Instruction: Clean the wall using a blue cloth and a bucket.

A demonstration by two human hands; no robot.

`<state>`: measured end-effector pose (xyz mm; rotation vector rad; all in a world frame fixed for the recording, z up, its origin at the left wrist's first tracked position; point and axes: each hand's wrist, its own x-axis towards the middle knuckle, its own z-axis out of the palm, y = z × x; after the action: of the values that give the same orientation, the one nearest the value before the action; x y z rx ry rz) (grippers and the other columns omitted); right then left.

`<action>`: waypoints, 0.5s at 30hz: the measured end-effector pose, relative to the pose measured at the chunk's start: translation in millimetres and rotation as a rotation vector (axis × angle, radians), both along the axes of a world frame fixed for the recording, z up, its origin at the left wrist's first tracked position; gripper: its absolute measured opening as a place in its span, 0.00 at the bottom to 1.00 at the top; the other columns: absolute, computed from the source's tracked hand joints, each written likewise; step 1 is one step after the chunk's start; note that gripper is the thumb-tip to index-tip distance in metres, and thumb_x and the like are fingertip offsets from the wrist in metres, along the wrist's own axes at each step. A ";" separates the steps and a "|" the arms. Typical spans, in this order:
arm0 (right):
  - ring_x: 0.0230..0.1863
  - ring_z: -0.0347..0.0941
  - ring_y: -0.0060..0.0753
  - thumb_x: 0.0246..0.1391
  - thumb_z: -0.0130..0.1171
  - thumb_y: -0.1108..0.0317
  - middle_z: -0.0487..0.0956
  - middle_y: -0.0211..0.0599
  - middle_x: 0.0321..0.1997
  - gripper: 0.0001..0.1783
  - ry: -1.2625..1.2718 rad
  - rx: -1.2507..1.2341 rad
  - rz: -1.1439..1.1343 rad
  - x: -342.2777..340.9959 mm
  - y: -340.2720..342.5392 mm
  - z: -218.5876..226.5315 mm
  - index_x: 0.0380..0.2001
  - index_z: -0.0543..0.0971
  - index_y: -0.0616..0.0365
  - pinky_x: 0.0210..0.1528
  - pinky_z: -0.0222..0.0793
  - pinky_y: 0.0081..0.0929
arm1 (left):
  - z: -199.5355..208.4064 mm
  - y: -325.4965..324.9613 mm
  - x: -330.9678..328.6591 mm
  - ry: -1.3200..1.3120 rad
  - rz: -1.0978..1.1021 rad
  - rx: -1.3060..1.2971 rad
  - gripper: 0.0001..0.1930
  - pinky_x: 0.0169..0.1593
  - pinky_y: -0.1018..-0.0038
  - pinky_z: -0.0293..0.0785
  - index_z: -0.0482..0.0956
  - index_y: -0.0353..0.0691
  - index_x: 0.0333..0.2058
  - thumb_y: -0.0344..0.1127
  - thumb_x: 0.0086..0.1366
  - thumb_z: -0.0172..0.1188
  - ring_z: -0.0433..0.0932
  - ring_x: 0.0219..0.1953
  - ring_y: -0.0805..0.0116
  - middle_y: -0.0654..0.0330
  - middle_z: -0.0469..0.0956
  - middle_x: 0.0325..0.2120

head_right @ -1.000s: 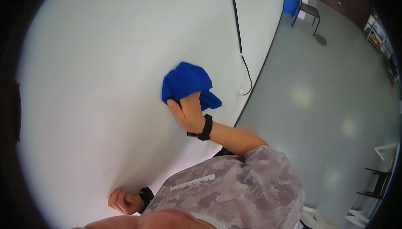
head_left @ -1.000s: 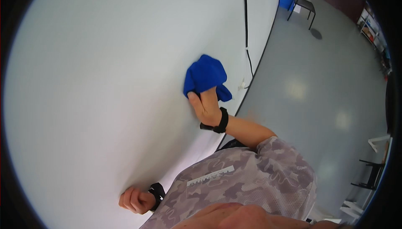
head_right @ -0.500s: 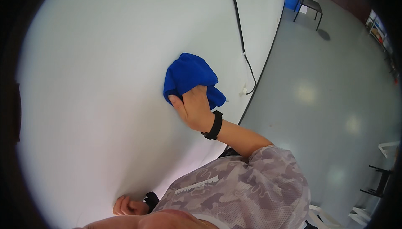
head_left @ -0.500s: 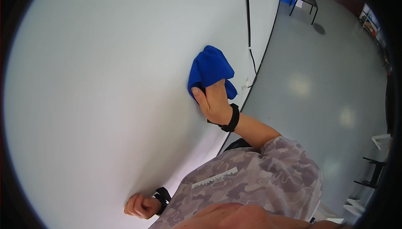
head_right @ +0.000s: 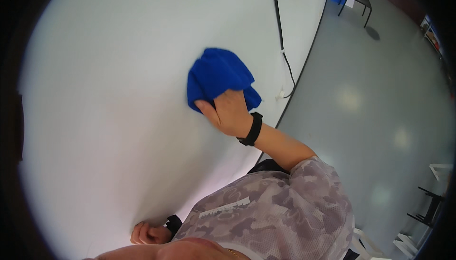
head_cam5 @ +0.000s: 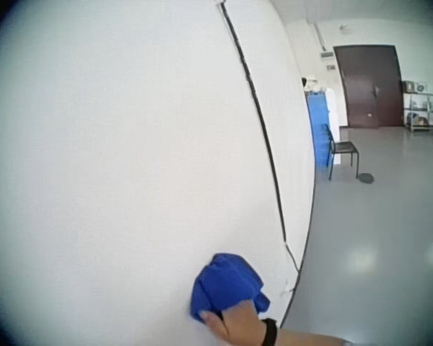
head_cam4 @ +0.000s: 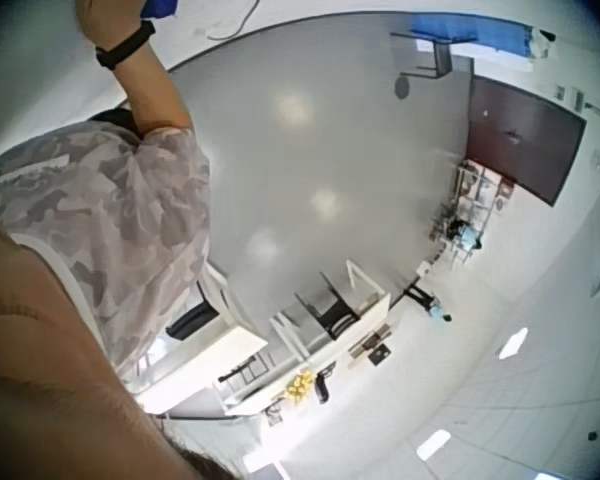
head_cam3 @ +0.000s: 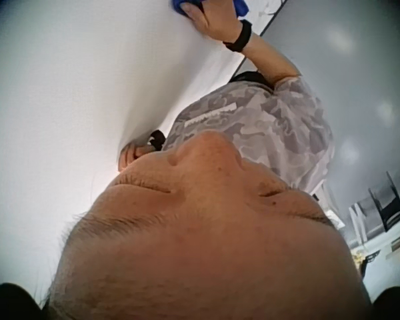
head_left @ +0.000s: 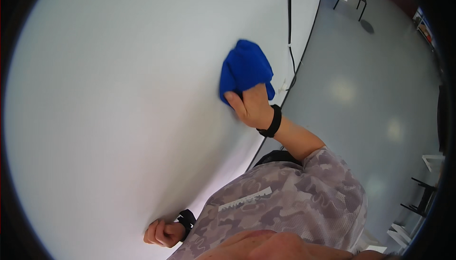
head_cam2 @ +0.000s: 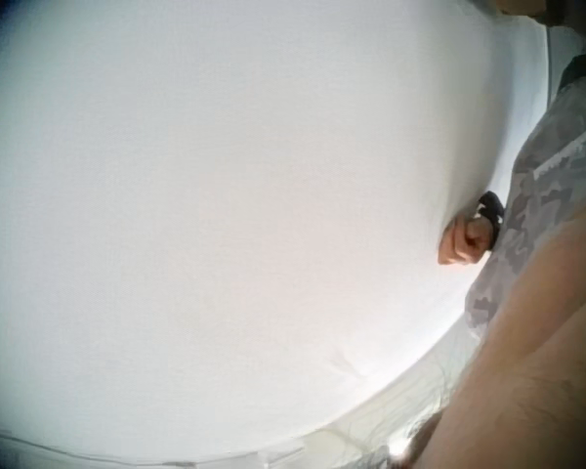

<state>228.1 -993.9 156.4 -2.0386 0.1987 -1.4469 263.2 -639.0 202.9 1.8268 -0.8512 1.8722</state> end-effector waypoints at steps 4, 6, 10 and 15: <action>0.60 0.60 0.59 0.57 0.55 0.59 0.66 0.54 0.61 0.29 -0.058 -0.042 -0.056 0.9 0.2 1.3 0.57 0.68 0.65 0.62 0.52 0.48 | 5.1 -6.7 -4.6 -0.025 0.010 0.013 0.07 0.32 0.70 0.66 0.74 0.38 0.16 0.22 0.45 0.48 0.68 0.27 0.63 0.60 0.75 0.21; 0.61 0.60 0.59 0.56 0.55 0.61 0.66 0.54 0.61 0.28 -0.056 0.024 0.032 1.5 6.9 -12.2 0.57 0.68 0.65 0.62 0.51 0.49 | 4.4 -7.0 -2.7 -0.021 0.004 0.005 0.07 0.32 0.70 0.66 0.74 0.38 0.16 0.22 0.45 0.48 0.68 0.27 0.63 0.60 0.75 0.21; 0.61 0.58 0.60 0.59 0.50 0.65 0.63 0.57 0.61 0.27 -0.026 0.010 0.093 -2.9 20.5 -27.6 0.58 0.64 0.72 0.65 0.48 0.46 | 9.5 -7.4 -4.0 -0.007 0.003 0.071 0.07 0.32 0.71 0.66 0.74 0.38 0.16 0.22 0.46 0.48 0.68 0.28 0.63 0.60 0.75 0.21; 0.59 0.62 0.61 0.59 0.50 0.67 0.67 0.58 0.59 0.25 0.000 -0.060 -0.003 -2.7 7.3 -12.6 0.56 0.67 0.72 0.63 0.53 0.45 | 3.5 -1.5 -1.5 -0.019 -0.014 0.017 0.07 0.32 0.71 0.66 0.75 0.38 0.16 0.22 0.45 0.48 0.69 0.28 0.63 0.59 0.75 0.21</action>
<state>225.4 -986.6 143.8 -2.0876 0.1596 -1.4705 261.7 -640.6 206.3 1.8107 -0.8872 1.8825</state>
